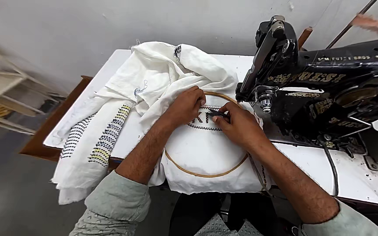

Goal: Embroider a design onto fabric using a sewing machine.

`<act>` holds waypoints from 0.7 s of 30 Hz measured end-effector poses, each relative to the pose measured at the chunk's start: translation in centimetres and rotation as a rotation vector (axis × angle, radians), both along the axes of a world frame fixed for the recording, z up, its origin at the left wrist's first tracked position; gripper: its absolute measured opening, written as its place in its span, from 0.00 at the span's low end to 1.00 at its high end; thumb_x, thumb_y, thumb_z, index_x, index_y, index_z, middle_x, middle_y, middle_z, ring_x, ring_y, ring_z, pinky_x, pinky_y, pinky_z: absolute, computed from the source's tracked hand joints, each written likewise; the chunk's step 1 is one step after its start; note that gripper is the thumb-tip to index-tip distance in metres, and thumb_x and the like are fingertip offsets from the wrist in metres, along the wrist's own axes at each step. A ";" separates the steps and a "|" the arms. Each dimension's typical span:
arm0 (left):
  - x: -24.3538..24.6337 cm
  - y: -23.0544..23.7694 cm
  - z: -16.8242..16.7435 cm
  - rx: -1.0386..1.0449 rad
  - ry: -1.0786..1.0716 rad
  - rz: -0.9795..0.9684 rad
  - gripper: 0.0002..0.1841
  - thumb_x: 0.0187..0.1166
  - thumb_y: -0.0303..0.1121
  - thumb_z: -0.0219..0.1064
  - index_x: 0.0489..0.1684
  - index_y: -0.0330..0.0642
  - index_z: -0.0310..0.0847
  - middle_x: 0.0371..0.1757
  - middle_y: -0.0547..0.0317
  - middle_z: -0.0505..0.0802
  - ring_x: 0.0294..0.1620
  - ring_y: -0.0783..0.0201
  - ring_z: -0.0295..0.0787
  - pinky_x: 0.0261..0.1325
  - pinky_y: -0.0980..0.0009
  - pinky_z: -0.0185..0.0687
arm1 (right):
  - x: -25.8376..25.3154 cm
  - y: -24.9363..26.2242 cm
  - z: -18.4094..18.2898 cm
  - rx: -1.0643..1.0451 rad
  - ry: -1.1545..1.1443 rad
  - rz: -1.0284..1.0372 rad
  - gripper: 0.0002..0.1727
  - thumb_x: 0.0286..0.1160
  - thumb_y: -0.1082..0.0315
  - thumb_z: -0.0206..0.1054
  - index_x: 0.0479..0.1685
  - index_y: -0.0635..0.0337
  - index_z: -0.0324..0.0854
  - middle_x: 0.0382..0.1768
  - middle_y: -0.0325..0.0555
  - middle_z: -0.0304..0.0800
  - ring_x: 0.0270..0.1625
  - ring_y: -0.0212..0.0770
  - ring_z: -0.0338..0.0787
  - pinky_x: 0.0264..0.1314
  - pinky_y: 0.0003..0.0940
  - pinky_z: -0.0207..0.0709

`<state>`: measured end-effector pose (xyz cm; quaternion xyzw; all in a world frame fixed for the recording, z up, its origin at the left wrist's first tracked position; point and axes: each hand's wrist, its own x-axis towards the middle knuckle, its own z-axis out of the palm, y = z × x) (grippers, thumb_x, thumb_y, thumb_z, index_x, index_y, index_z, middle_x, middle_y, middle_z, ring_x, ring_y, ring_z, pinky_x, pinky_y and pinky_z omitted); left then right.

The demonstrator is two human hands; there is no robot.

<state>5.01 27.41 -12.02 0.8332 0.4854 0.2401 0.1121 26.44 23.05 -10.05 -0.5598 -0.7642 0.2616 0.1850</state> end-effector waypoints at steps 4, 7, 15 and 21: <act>-0.8 0.1 0.2 -0.018 -0.077 -0.027 0.09 0.86 0.26 0.61 0.46 0.35 0.88 0.43 0.51 0.88 0.44 0.59 0.86 0.55 0.61 0.83 | -0.8 0.5 -0.3 0.060 -0.058 -0.033 0.18 0.87 0.52 0.63 0.53 0.59 0.80 0.32 0.49 0.87 0.39 0.51 0.90 0.44 0.54 0.80; -1.0 0.2 0.0 -0.003 -0.064 -0.084 0.07 0.82 0.30 0.68 0.44 0.40 0.92 0.41 0.56 0.89 0.39 0.65 0.86 0.49 0.66 0.84 | -0.9 0.5 -0.4 0.077 -0.108 -0.021 0.18 0.87 0.52 0.62 0.53 0.60 0.80 0.32 0.50 0.86 0.40 0.53 0.90 0.44 0.55 0.81; 1.2 -0.2 -0.1 0.032 0.172 0.011 0.06 0.82 0.25 0.61 0.41 0.33 0.84 0.44 0.46 0.86 0.52 0.47 0.86 0.60 0.52 0.82 | -1.1 0.5 -0.7 0.128 -0.177 -0.009 0.18 0.88 0.52 0.61 0.52 0.60 0.79 0.29 0.50 0.86 0.37 0.55 0.90 0.40 0.55 0.80; 1.0 -0.3 0.0 -0.012 0.115 0.026 0.07 0.84 0.24 0.59 0.43 0.31 0.83 0.45 0.43 0.86 0.52 0.45 0.86 0.60 0.50 0.82 | -1.4 0.7 -0.8 0.143 -0.184 -0.004 0.19 0.87 0.51 0.60 0.51 0.60 0.79 0.29 0.51 0.86 0.37 0.56 0.91 0.39 0.57 0.80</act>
